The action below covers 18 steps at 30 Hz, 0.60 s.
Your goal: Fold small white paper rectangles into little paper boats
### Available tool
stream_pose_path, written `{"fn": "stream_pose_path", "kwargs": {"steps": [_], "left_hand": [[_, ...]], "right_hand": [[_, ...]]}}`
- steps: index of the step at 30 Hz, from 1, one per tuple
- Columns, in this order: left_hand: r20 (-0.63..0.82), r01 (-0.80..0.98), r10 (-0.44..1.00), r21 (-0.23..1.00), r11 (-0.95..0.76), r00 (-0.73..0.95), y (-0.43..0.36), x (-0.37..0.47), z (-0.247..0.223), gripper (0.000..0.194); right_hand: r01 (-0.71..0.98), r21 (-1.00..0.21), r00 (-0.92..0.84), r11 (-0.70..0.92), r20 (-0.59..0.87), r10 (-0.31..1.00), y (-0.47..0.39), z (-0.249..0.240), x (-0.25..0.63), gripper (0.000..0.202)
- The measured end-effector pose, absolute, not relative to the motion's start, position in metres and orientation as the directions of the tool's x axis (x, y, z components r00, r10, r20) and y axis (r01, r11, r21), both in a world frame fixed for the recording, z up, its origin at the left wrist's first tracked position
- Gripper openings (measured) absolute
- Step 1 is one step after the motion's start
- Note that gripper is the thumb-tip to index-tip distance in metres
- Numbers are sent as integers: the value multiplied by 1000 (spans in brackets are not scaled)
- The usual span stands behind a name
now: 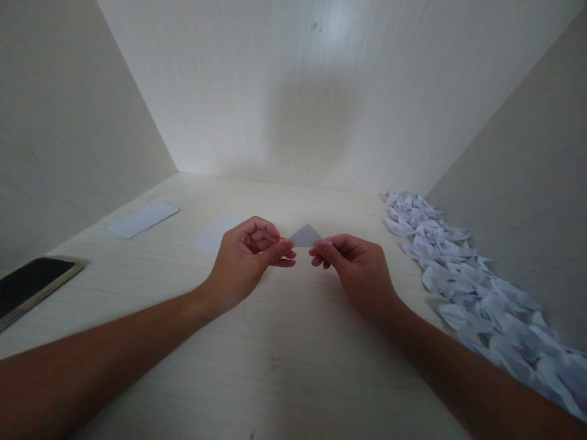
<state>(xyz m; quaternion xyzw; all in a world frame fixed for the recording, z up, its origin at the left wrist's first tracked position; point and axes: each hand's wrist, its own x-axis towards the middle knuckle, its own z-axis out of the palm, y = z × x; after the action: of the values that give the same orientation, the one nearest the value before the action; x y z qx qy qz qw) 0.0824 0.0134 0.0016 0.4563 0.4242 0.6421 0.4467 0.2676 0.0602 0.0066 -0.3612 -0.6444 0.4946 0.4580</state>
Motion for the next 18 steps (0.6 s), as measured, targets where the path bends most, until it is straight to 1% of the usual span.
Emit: {"fn": "stream_pose_path", "kwargs": {"steps": [5,9,13,18], "left_hand": [[213,-156,944,954,-257,-253,13,84,4,28],[194,-207,939,944,-257,-285,13,85,3,25],[102,-321,974,933,-164,-203,13,84,2,21],[-24,-470,998,883,-10,-66,12,85,5,15]], "right_hand": [[-79,-982,-332,171,188,924,62,4,268,18],[-160,-980,-314,114,160,936,62,1,268,18],[-272,-962,-326,26,117,938,60,2,267,19],[-328,-944,-341,-47,72,937,59,8,267,19]]}}
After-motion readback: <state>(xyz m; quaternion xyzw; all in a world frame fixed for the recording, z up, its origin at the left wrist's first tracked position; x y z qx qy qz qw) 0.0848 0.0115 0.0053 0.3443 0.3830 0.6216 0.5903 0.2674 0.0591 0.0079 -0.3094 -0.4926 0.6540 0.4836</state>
